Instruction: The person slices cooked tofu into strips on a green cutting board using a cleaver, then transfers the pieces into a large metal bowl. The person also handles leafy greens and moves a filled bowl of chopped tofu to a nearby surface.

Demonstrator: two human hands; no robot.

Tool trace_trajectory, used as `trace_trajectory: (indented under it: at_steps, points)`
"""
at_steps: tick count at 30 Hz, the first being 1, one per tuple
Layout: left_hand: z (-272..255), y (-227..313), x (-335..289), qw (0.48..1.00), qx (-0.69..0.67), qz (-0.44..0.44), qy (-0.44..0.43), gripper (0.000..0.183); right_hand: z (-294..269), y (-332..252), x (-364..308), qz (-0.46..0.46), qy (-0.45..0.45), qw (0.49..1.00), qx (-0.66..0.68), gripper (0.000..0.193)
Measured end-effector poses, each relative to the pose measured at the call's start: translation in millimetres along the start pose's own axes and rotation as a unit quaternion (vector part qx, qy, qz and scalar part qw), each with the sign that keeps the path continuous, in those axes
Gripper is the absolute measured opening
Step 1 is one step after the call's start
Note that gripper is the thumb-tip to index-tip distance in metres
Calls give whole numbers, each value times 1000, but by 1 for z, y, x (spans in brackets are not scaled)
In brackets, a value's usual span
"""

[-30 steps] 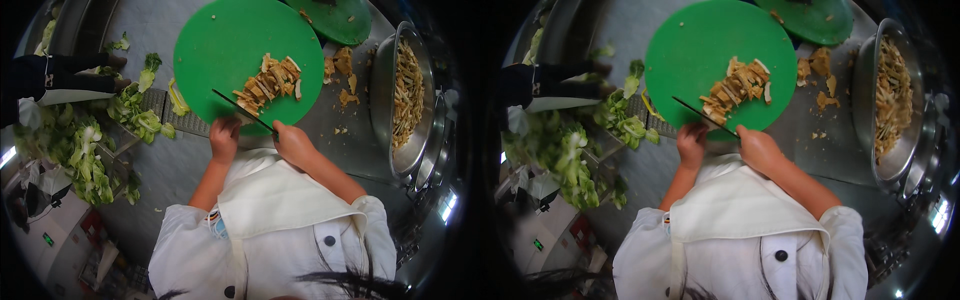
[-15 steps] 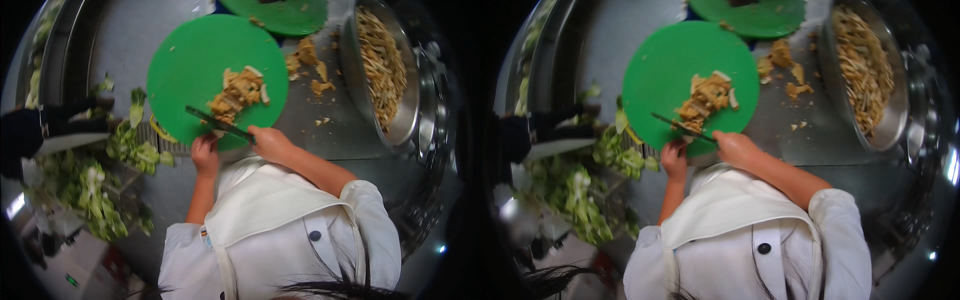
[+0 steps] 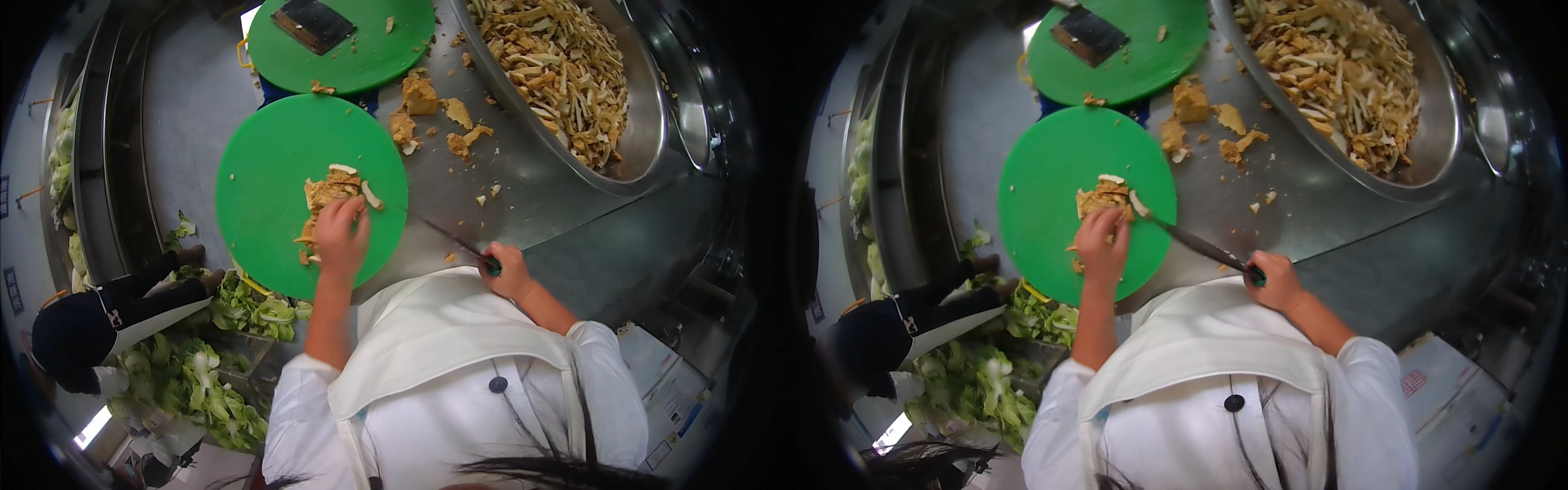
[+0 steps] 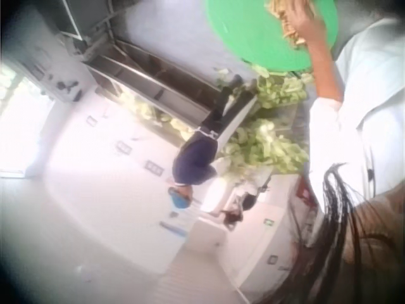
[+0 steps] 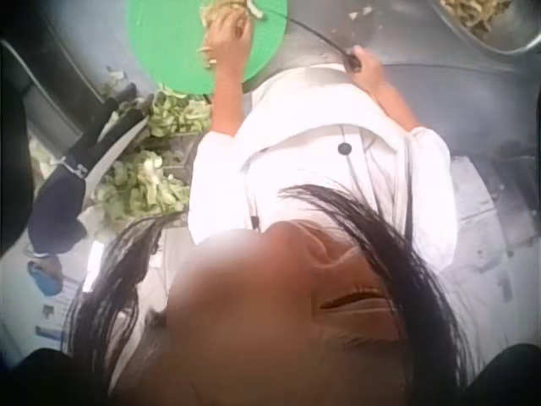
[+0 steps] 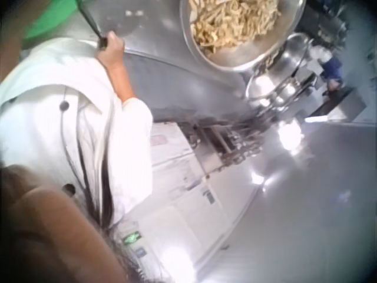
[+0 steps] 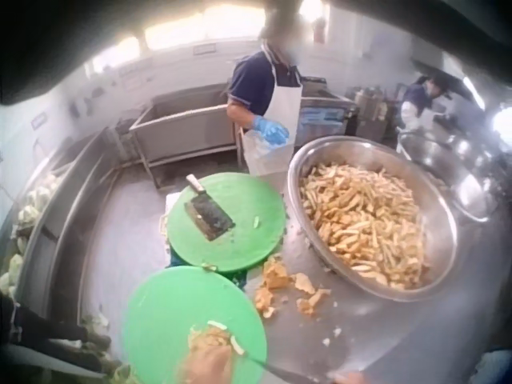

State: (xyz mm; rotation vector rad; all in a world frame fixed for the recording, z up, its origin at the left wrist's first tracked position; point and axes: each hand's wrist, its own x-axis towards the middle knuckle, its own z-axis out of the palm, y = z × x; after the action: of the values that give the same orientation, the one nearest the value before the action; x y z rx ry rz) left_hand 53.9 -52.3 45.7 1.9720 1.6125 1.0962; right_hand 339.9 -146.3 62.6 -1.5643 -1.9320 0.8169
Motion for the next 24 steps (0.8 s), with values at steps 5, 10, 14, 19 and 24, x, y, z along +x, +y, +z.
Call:
trace_trajectory:
  at_steps: [5, 10, 14, 19, 24]
  points:
    - [108, -11, 103, 949, 224, 206, -82, 20, -16, 4, -21, 103, 92, 990, 13, 19]
    - [148, -60, 116, 920, 262, 221, -190, 9, -25, 24, -33, 127, 135, 983, -13, 22]
    - [138, -22, 128, 934, 211, 185, -221, 17, -28, 30, -30, 184, 141, 972, 34, 21]
    - [82, 19, 110, 993, 5, 64, -98, 27, -38, 33, -5, 130, 95, 983, 87, 16]
    - [-2, 13, 30, 998, -3, -39, 46, 25, -36, 22, 21, 58, 21, 996, 62, 16]
